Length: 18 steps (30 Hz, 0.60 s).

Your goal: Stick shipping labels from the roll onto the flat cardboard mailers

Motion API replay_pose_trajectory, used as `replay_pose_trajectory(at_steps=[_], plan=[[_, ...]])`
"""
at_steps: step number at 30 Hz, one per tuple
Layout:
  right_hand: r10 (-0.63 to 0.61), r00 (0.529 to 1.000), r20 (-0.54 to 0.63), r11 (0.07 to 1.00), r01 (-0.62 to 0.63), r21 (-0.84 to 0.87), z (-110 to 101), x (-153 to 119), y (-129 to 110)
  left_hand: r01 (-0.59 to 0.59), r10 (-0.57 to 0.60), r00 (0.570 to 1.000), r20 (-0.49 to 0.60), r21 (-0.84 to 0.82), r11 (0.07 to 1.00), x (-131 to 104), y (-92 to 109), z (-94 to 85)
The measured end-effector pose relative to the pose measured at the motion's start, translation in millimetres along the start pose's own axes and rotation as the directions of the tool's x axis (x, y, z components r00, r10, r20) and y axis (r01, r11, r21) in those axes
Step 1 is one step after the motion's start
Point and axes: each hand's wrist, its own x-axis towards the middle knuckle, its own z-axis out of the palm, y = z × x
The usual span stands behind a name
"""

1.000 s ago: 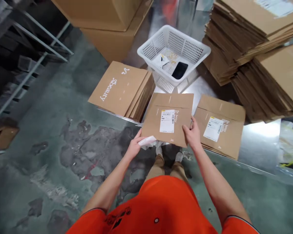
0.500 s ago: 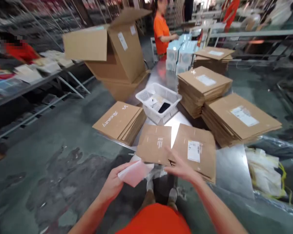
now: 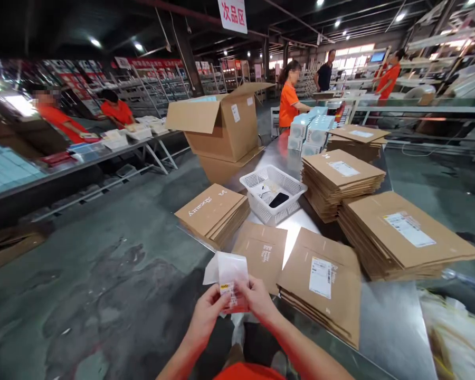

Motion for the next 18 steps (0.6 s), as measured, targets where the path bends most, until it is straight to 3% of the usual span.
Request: replay_pose_trajectory(at_steps=[2,3,5,6,8,10,13,15,18], plan=[[-0.200,0.969,-0.147,0.945,0.151,-0.290,-14.5,-5.4,-11.6,0.009,-0.009,1.000,0.023,-0.004,1.000,-1.6,-5.4,5.9],[-0.315,0.935,-0.165,0.875,0.219,-0.431,-21.8,-8.9,-17.8,0.012,-0.012,0.999,0.050,0.003,1.000,-1.9,-5.9,7.3],[-0.405,0.914,-0.014,0.729,0.314,-0.609,-33.1,-16.3,-27.0,-0.012,0.007,0.992,0.125,0.046,0.999,-2.4,-5.2,8.7],[-0.357,0.928,0.102,0.694,0.337,-0.636,-36.4,-19.6,-28.9,-0.046,0.034,0.988,0.150,0.078,0.996,-2.8,-4.7,9.3],[-0.186,0.953,0.238,0.718,0.297,-0.630,-38.6,-24.6,-26.9,-0.114,0.094,0.985,0.147,0.130,0.985,-3.4,-5.1,10.6],[-0.057,0.971,0.232,0.791,0.185,-0.583,-36.8,-27.6,-20.1,-0.084,0.070,0.991,0.116,0.119,0.989,-3.6,-7.1,12.0],[0.019,0.978,0.206,0.869,0.086,-0.488,-32.2,-30.6,-10.4,0.127,-0.131,0.975,0.177,0.032,0.991,-1.0,-11.4,12.1],[0.046,0.976,0.213,0.871,0.066,-0.486,-30.3,-31.0,-5.0,0.204,-0.210,0.953,0.219,0.053,0.978,4.8,-16.0,10.4],[0.070,0.972,0.225,0.808,0.077,-0.584,-30.6,-23.7,9.5,0.216,-0.236,0.954,0.186,0.122,0.969,19.9,-33.1,5.4]])
